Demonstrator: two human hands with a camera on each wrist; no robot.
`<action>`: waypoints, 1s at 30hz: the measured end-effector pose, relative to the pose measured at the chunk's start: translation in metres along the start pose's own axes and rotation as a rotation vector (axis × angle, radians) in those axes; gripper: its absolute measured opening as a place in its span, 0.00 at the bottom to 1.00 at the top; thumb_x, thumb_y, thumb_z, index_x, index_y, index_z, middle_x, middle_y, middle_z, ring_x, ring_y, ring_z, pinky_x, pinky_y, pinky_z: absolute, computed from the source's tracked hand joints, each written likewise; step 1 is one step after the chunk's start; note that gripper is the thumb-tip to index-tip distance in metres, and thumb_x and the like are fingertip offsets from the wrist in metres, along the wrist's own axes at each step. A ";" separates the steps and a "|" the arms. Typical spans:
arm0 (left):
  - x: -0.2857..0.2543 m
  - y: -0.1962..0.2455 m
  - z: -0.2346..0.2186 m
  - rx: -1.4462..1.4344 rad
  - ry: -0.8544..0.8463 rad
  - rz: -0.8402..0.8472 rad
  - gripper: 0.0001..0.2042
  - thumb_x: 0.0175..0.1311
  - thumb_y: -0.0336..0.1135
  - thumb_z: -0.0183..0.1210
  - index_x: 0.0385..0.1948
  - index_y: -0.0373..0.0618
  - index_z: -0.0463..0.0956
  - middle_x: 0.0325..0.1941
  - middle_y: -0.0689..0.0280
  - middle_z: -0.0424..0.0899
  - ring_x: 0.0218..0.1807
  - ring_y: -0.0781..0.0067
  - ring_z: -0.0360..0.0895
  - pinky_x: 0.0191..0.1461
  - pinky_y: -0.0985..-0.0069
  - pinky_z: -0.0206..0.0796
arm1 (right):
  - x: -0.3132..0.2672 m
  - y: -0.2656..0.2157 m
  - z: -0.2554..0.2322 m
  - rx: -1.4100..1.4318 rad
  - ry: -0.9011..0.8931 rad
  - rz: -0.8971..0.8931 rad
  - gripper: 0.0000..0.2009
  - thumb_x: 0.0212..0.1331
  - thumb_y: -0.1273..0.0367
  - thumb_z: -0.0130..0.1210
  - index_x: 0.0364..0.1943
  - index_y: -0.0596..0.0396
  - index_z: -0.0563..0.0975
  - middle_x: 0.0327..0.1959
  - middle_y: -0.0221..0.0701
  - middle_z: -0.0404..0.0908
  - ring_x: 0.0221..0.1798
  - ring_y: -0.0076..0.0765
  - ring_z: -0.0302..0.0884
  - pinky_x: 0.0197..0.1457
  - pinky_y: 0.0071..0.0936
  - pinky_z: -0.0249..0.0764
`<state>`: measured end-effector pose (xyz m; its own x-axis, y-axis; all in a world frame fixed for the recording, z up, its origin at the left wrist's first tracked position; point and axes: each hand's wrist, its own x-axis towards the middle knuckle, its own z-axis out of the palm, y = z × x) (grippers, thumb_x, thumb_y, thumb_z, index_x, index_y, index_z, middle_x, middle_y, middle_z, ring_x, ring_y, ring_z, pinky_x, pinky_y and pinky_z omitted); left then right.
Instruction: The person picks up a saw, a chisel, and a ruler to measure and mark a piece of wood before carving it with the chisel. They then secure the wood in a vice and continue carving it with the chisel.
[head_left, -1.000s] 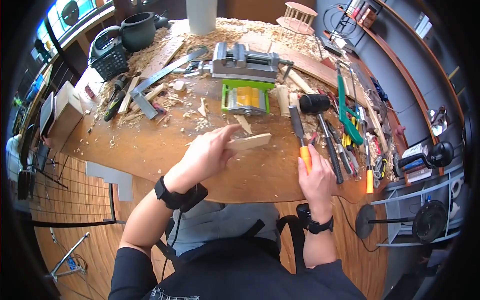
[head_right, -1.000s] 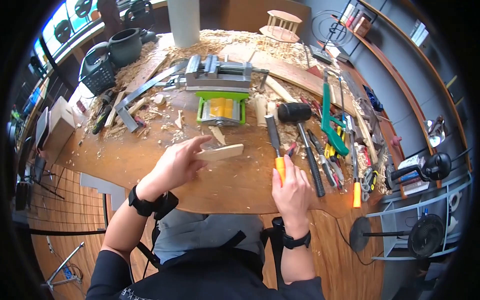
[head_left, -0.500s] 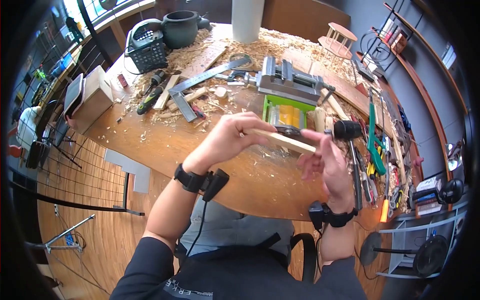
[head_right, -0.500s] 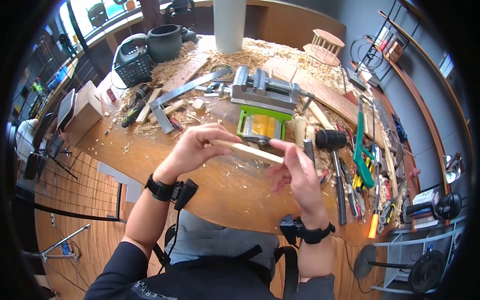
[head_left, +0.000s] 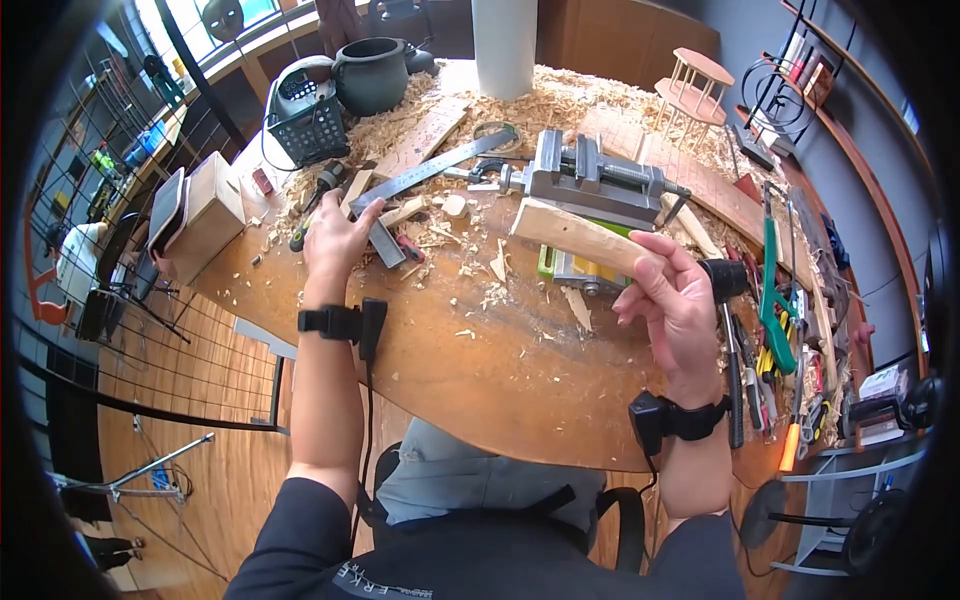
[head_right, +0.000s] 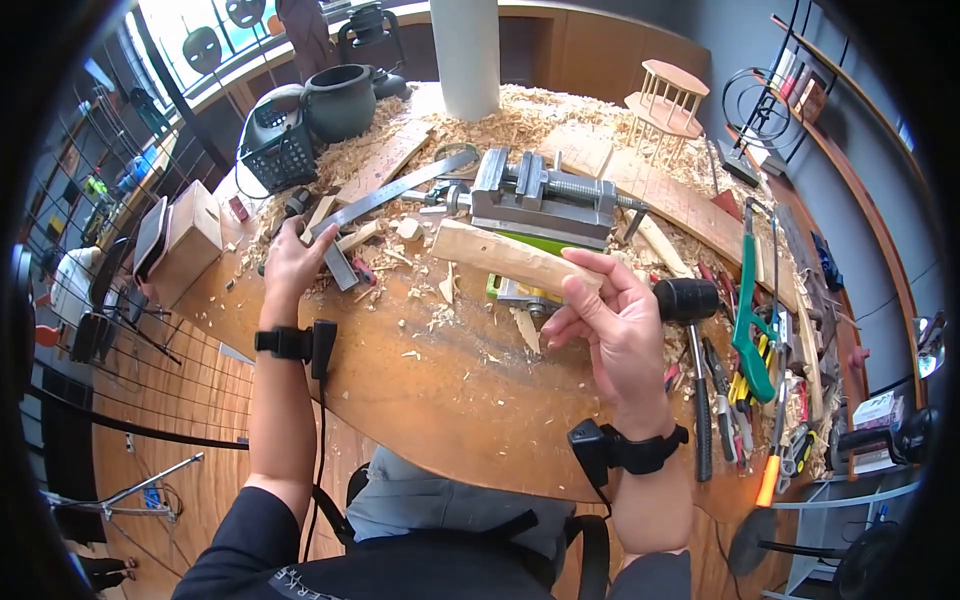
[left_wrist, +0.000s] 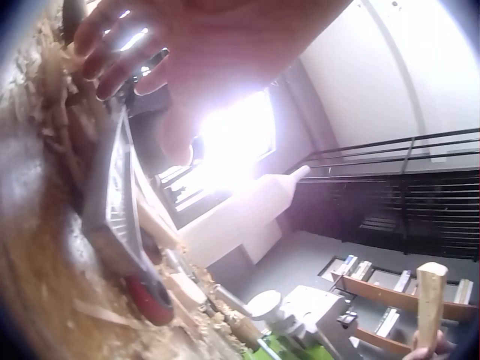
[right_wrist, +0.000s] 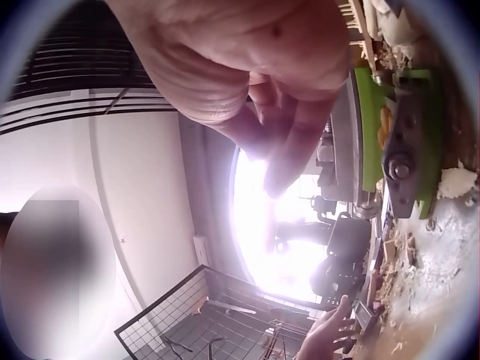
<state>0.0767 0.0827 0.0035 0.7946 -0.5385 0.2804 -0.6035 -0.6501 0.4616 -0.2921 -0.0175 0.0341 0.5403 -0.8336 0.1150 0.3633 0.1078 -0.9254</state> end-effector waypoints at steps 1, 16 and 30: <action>0.001 0.002 0.003 0.008 0.000 -0.003 0.38 0.53 0.58 0.65 0.60 0.38 0.70 0.53 0.46 0.80 0.56 0.52 0.78 0.61 0.63 0.67 | 0.000 -0.001 -0.002 0.027 -0.019 -0.007 0.17 0.64 0.72 0.58 0.54 0.66 0.72 0.40 0.39 0.83 0.27 0.29 0.83 0.27 0.20 0.80; 0.013 -0.036 -0.014 -1.200 0.163 -0.058 0.16 0.65 0.25 0.57 0.52 0.28 0.69 0.31 0.58 0.83 0.27 0.71 0.82 0.31 0.77 0.75 | 0.001 0.002 -0.002 0.078 0.001 -0.073 0.16 0.65 0.72 0.57 0.53 0.66 0.72 0.36 0.38 0.82 0.29 0.32 0.84 0.31 0.23 0.83; -0.043 -0.032 -0.044 -1.535 -0.459 0.169 0.11 0.70 0.27 0.53 0.51 0.39 0.70 0.42 0.62 0.80 0.31 0.81 0.73 0.34 0.87 0.68 | -0.008 -0.022 -0.032 0.225 0.264 -0.357 0.17 0.66 0.73 0.53 0.57 0.62 0.68 0.46 0.42 0.80 0.44 0.38 0.85 0.41 0.27 0.84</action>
<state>0.0646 0.1499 0.0139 0.4730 -0.8353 0.2803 0.1796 0.4029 0.8975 -0.3290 -0.0304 0.0421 0.1526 -0.9454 0.2881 0.6613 -0.1189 -0.7406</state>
